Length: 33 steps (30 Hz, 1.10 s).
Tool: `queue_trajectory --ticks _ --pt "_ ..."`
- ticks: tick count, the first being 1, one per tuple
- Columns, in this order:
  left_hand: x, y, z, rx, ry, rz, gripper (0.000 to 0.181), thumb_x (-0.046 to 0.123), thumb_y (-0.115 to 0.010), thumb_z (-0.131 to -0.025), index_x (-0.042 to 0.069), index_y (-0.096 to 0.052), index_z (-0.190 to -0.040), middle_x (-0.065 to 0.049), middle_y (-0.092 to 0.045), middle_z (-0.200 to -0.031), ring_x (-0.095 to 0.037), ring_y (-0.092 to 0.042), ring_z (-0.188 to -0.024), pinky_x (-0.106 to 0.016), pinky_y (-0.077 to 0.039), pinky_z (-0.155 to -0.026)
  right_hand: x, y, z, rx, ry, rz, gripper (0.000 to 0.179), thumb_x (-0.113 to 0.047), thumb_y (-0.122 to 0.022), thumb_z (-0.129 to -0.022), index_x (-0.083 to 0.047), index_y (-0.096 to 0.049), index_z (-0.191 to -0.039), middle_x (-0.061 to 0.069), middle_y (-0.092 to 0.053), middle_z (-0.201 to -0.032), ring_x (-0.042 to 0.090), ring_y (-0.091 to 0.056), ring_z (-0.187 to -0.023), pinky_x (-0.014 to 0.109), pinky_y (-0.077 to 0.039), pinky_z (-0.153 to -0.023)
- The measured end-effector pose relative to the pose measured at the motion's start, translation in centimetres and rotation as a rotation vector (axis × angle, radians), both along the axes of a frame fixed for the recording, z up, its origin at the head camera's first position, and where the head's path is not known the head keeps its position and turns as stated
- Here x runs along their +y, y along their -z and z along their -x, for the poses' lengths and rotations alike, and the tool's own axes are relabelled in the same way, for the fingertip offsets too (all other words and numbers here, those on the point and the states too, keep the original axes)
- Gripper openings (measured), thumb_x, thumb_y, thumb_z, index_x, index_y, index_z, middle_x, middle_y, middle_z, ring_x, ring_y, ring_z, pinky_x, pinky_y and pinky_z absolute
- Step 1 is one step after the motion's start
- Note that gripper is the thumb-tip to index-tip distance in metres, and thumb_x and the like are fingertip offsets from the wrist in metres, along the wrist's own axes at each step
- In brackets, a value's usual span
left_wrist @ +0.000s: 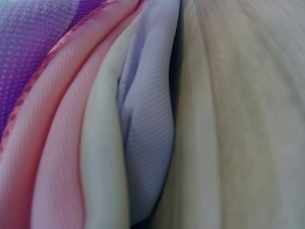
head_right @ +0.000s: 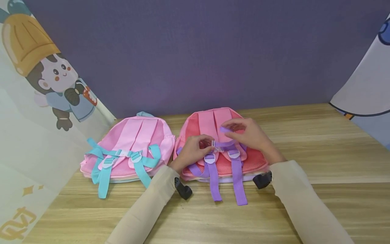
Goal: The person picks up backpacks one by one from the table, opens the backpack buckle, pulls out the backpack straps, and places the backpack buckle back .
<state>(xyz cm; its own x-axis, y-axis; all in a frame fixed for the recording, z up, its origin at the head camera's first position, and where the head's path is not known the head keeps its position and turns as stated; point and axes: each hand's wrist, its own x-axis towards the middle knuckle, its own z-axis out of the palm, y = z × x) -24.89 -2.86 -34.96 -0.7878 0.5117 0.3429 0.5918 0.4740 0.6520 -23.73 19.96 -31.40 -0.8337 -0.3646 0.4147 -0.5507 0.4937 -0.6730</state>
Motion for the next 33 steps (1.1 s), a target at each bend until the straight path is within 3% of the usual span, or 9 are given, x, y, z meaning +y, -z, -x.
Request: queue_trajectory --ticks 7,13,24,33 --pt "0.0 -0.1 -0.1 -0.006 -0.009 0.004 0.025 0.016 -0.07 -0.085 0.004 -0.067 -0.107 -0.006 -0.072 -0.093 -0.009 -0.063 -0.079 -0.015 -0.048 -0.072 1.2 -1.0 -0.3 -0.087 0.02 -0.004 0.031 -0.019 -0.069 -0.088 -0.009 -0.066 -0.117 -0.001 -0.069 -0.107 -0.006 -0.059 -0.096 0.013 -0.047 -0.082" --pt "0.0 -0.1 -0.2 0.005 -0.01 0.011 0.025 0.017 -0.071 -0.085 0.005 -0.068 -0.106 -0.005 -0.072 -0.092 -0.009 -0.063 -0.079 -0.015 -0.048 -0.071 2.3 -1.1 -0.2 -0.07 -0.082 0.103 0.027 -0.003 -0.069 -0.085 0.004 -0.062 -0.111 -0.013 -0.067 -0.1 -0.002 -0.061 -0.094 0.014 -0.05 -0.08" --pt "0.0 -0.3 -0.2 0.005 -0.011 0.024 0.024 0.018 -0.07 -0.085 0.006 -0.068 -0.107 -0.004 -0.072 -0.093 -0.008 -0.064 -0.081 -0.015 -0.048 -0.072 4.2 -1.7 -0.1 -0.077 -0.187 0.207 0.022 0.009 -0.062 -0.085 0.002 -0.059 -0.106 -0.008 -0.065 -0.096 0.005 -0.062 -0.089 0.015 -0.05 -0.077" --pt "0.0 -0.1 -0.1 0.007 -0.01 0.012 0.022 0.016 -0.07 -0.085 0.005 -0.068 -0.104 -0.006 -0.072 -0.091 -0.01 -0.064 -0.079 -0.015 -0.047 -0.07 5.6 -1.9 -0.1 -0.096 -0.162 0.177 0.023 0.009 -0.06 -0.086 -0.005 -0.062 -0.104 -0.008 -0.065 -0.095 0.004 -0.062 -0.089 0.013 -0.049 -0.079"
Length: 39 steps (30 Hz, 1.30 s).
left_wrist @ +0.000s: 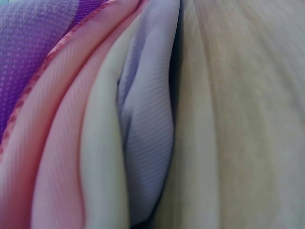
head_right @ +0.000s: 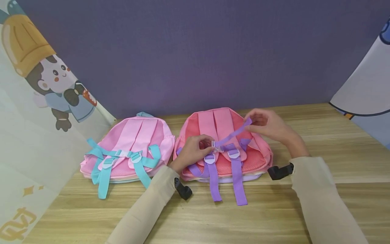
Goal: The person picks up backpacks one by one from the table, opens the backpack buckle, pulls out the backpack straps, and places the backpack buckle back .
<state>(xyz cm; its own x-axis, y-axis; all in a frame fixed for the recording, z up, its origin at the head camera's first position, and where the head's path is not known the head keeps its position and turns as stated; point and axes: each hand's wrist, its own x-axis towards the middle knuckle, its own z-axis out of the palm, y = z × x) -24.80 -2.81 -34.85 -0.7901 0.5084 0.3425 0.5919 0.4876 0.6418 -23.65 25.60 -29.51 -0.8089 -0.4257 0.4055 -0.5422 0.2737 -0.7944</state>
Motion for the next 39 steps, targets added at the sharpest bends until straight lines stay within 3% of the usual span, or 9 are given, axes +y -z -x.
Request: queue_trajectory --ticks 14,20,30,35,39 --pt "0.0 -0.1 -0.1 -0.002 0.003 0.0 0.022 0.017 -0.07 -0.085 0.006 -0.068 -0.104 -0.006 -0.072 -0.091 -0.01 -0.065 -0.079 -0.015 -0.048 -0.071 1.9 0.2 0.0 -0.079 0.037 -0.116 0.018 0.003 -0.06 -0.089 -0.001 -0.061 -0.107 -0.014 -0.067 -0.099 -0.003 -0.062 -0.094 0.013 -0.05 -0.078" --pt "0.0 -0.1 -0.1 -0.007 0.001 0.007 0.022 0.017 -0.07 -0.085 0.005 -0.067 -0.104 -0.006 -0.072 -0.091 -0.011 -0.065 -0.08 -0.015 -0.048 -0.072 2.8 0.3 -0.1 -0.145 0.09 -0.251 0.019 -0.005 -0.063 -0.089 -0.001 -0.062 -0.108 -0.012 -0.066 -0.099 -0.002 -0.061 -0.094 0.016 -0.051 -0.077" --pt "0.0 -0.1 -0.2 -0.003 -0.004 0.01 0.022 0.017 -0.071 -0.085 0.006 -0.067 -0.104 -0.005 -0.072 -0.091 -0.01 -0.064 -0.08 -0.015 -0.048 -0.071 3.1 0.4 -0.1 -0.148 0.123 -0.482 0.018 -0.014 -0.069 -0.085 -0.009 -0.067 -0.103 0.002 -0.065 -0.098 0.006 -0.058 -0.085 0.023 -0.051 -0.075" --pt "0.0 0.0 -0.2 -0.001 -0.003 0.007 0.022 0.017 -0.071 -0.085 0.006 -0.067 -0.104 -0.005 -0.072 -0.091 -0.01 -0.064 -0.079 -0.015 -0.048 -0.071 3.1 0.4 0.1 -0.122 0.151 -0.478 0.023 -0.016 -0.069 -0.086 -0.007 -0.065 -0.107 0.004 -0.064 -0.102 0.001 -0.056 -0.087 0.023 -0.049 -0.077" --pt "0.0 0.0 -0.1 0.003 -0.001 0.005 0.022 0.017 -0.071 -0.085 0.006 -0.067 -0.104 -0.005 -0.072 -0.091 -0.009 -0.064 -0.079 -0.015 -0.048 -0.071 2.7 0.1 0.0 -0.064 0.193 -0.407 0.026 -0.014 -0.067 -0.087 -0.005 -0.062 -0.111 0.003 -0.064 -0.101 0.0 -0.056 -0.088 0.017 -0.046 -0.077"
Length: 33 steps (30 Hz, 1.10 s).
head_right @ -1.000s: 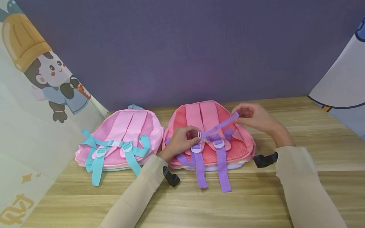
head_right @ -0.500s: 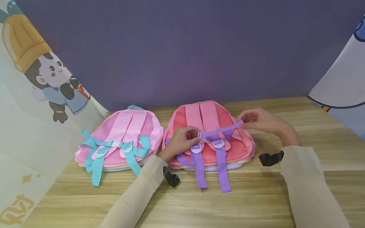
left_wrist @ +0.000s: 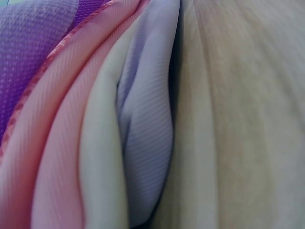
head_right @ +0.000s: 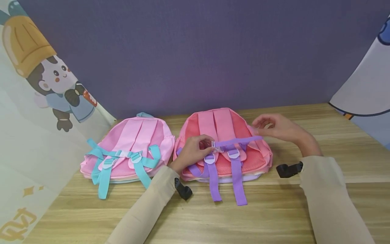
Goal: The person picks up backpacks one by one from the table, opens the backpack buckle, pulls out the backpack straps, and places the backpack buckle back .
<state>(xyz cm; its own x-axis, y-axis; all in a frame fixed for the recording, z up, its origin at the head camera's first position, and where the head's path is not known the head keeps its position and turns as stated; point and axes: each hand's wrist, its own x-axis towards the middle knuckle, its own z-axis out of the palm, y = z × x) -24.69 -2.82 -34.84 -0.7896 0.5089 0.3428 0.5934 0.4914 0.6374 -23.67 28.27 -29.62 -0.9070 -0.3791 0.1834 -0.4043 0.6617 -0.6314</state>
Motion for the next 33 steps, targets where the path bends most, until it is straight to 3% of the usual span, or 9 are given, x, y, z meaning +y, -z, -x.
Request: queue_trajectory --ticks 5,10,16,23,33 --pt "0.0 0.1 0.1 0.003 -0.001 -0.001 0.022 0.017 -0.071 -0.085 0.007 -0.067 -0.104 -0.005 -0.072 -0.091 -0.008 -0.064 -0.079 -0.014 -0.048 -0.071 -1.4 -0.3 -0.1 0.057 -0.019 0.082 0.024 -0.011 -0.067 -0.087 -0.006 -0.062 -0.11 0.001 -0.064 -0.098 0.006 -0.058 -0.088 0.015 -0.046 -0.076" --pt "0.0 0.1 0.1 0.014 -0.006 0.011 0.023 0.019 -0.071 -0.085 0.008 -0.068 -0.105 -0.004 -0.072 -0.09 -0.006 -0.062 -0.077 -0.014 -0.047 -0.07 -3.4 0.0 -0.1 0.093 -0.03 0.122 0.023 -0.007 -0.067 -0.086 -0.001 -0.063 -0.108 0.007 -0.064 -0.096 0.003 -0.056 -0.084 0.019 -0.048 -0.071" --pt "0.0 0.0 0.0 0.02 0.002 0.016 0.024 0.019 -0.07 -0.086 0.008 -0.068 -0.106 -0.004 -0.072 -0.091 -0.007 -0.062 -0.078 -0.014 -0.047 -0.071 -5.9 0.6 -0.2 0.111 -0.036 0.09 0.024 -0.011 -0.069 -0.086 -0.001 -0.064 -0.107 0.011 -0.065 -0.099 0.007 -0.056 -0.088 0.027 -0.047 -0.079" --pt "0.1 -0.2 0.0 0.009 0.016 0.002 0.025 0.018 -0.07 -0.086 0.006 -0.068 -0.107 -0.006 -0.072 -0.092 -0.01 -0.063 -0.079 -0.016 -0.047 -0.071 -8.3 1.4 -0.4 0.113 -0.081 0.062 0.03 -0.013 -0.071 -0.084 0.0 -0.061 -0.109 0.016 -0.064 -0.105 0.032 -0.059 -0.099 0.049 -0.047 -0.088" --pt "0.0 -0.2 0.0 0.01 0.019 0.016 0.027 0.018 -0.069 -0.087 0.005 -0.067 -0.111 -0.007 -0.071 -0.095 -0.011 -0.063 -0.081 -0.02 -0.051 -0.074 -10.7 3.0 -0.2 0.115 -0.118 0.02 0.036 -0.01 -0.076 -0.079 -0.003 -0.06 -0.11 0.01 -0.066 -0.103 0.029 -0.061 -0.1 0.052 -0.046 -0.092"
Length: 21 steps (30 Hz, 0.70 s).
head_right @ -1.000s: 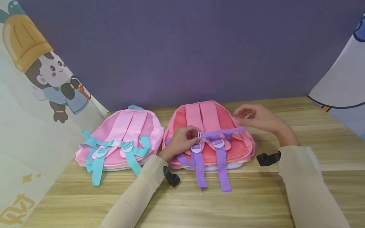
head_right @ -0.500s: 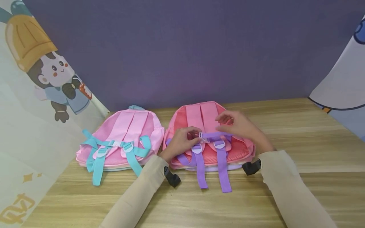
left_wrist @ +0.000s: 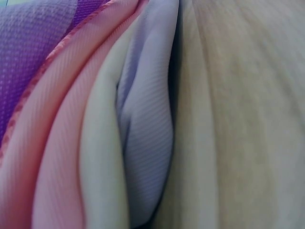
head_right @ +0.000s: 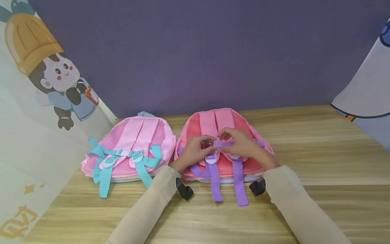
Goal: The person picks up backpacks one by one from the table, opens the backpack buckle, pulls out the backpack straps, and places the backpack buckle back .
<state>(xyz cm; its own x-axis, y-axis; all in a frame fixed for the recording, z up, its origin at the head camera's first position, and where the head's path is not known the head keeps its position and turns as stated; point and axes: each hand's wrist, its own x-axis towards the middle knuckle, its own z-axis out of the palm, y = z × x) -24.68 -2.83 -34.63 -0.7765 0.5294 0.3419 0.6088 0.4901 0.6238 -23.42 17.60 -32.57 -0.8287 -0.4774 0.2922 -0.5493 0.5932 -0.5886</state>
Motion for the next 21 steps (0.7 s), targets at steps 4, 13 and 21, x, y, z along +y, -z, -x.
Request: queue_trajectory --ticks 4,13,21 --pt "0.0 0.0 0.0 0.002 0.014 -0.011 0.026 0.017 -0.069 -0.087 0.004 -0.067 -0.11 -0.007 -0.072 -0.096 -0.012 -0.065 -0.083 -0.021 -0.051 -0.076 -0.8 0.2 -0.3 0.032 0.019 -0.041 0.036 -0.011 -0.077 -0.078 -0.005 -0.06 -0.109 0.009 -0.067 -0.101 0.028 -0.063 -0.099 0.05 -0.049 -0.089" --pt "0.0 0.0 0.1 0.017 0.019 -0.011 0.026 0.015 -0.069 -0.087 0.002 -0.067 -0.11 -0.009 -0.072 -0.098 -0.015 -0.066 -0.086 -0.017 -0.05 -0.076 -1.5 0.3 -0.7 0.031 0.048 -0.055 0.034 -0.015 -0.075 -0.081 -0.005 -0.059 -0.109 0.009 -0.067 -0.1 0.026 -0.063 -0.096 0.047 -0.05 -0.087" --pt "0.0 0.0 0.0 0.013 0.01 0.002 0.027 0.016 -0.068 -0.088 0.003 -0.067 -0.111 -0.008 -0.072 -0.097 -0.014 -0.065 -0.086 -0.018 -0.05 -0.077 -1.7 0.6 -0.5 0.046 0.086 -0.064 0.032 -0.013 -0.075 -0.081 -0.005 -0.059 -0.107 0.008 -0.068 -0.095 0.026 -0.064 -0.092 0.047 -0.05 -0.084"
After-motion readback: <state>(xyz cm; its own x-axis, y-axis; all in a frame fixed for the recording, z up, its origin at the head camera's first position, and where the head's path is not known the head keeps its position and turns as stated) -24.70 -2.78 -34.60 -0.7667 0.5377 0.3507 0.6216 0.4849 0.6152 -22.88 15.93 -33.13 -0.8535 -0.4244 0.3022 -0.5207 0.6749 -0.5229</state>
